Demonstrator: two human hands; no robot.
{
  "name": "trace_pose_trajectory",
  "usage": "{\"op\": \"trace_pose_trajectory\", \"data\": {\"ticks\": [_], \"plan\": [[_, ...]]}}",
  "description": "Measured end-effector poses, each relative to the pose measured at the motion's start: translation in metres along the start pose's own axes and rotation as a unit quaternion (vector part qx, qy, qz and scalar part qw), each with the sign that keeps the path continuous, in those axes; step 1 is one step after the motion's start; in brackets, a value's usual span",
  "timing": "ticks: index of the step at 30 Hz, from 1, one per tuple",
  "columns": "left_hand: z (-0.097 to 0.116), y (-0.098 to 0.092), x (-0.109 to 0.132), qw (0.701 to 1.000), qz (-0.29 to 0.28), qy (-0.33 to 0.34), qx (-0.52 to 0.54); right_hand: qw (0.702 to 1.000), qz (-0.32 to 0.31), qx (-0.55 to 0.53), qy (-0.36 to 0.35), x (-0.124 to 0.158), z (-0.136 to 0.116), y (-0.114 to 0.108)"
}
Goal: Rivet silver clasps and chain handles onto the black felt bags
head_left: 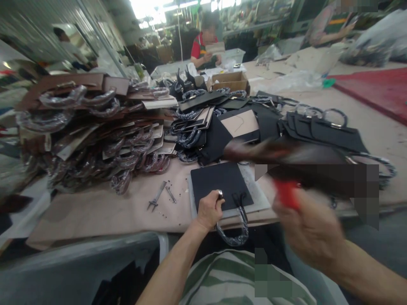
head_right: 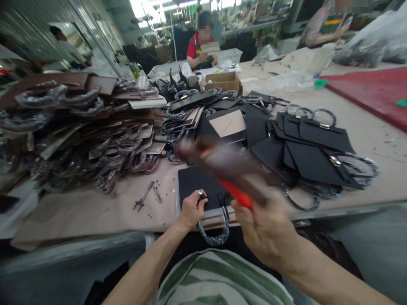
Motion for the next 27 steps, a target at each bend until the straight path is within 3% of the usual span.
{"op": "trace_pose_trajectory", "data": {"ticks": [2, 4, 8, 13, 14, 18, 21, 24, 27], "plan": [[0.000, 0.001, 0.000, 1.000, 0.002, 0.005, -0.009, 0.991, -0.127, 0.011, 0.052, 0.012, 0.022, 0.038], [-0.001, 0.002, 0.001, 1.000, 0.003, 0.004, -0.007, 0.973, -0.192, 0.001, 0.131, 0.020, 0.048, 0.057], [-0.006, 0.003, 0.002, 1.000, -0.008, -0.014, 0.027, 0.954, -0.153, -0.106, 0.236, 0.010, 0.085, 0.051], [-0.007, 0.002, 0.002, 0.998, -0.012, -0.013, 0.059, 0.846, -0.137, -0.234, 0.459, 0.038, 0.165, 0.084], [-0.007, 0.000, 0.002, 0.998, -0.009, -0.013, 0.068, 0.847, -0.136, -0.221, 0.465, 0.042, 0.178, 0.090], [-0.005, -0.008, 0.001, 0.995, -0.007, -0.019, 0.093, 0.918, -0.121, -0.036, 0.377, 0.033, 0.211, 0.086], [-0.003, -0.013, -0.002, 0.995, -0.011, -0.018, 0.101, 0.937, -0.097, 0.035, 0.333, 0.023, 0.216, 0.083], [0.000, -0.019, -0.004, 0.995, 0.004, -0.004, 0.104, 0.966, -0.058, 0.101, 0.231, 0.008, 0.195, 0.090], [0.001, -0.021, -0.004, 0.995, 0.015, 0.005, 0.095, 0.987, -0.030, 0.116, 0.107, -0.001, 0.159, 0.115]]}}
Point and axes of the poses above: each hand's wrist, its own x-axis away from the middle knuckle, its own y-axis out of the palm, z = x × y, the point moved 10 cm from there along -x, towards the middle knuckle, and after that the axes turned 15 degrees about -x, right-handed, at the moved point
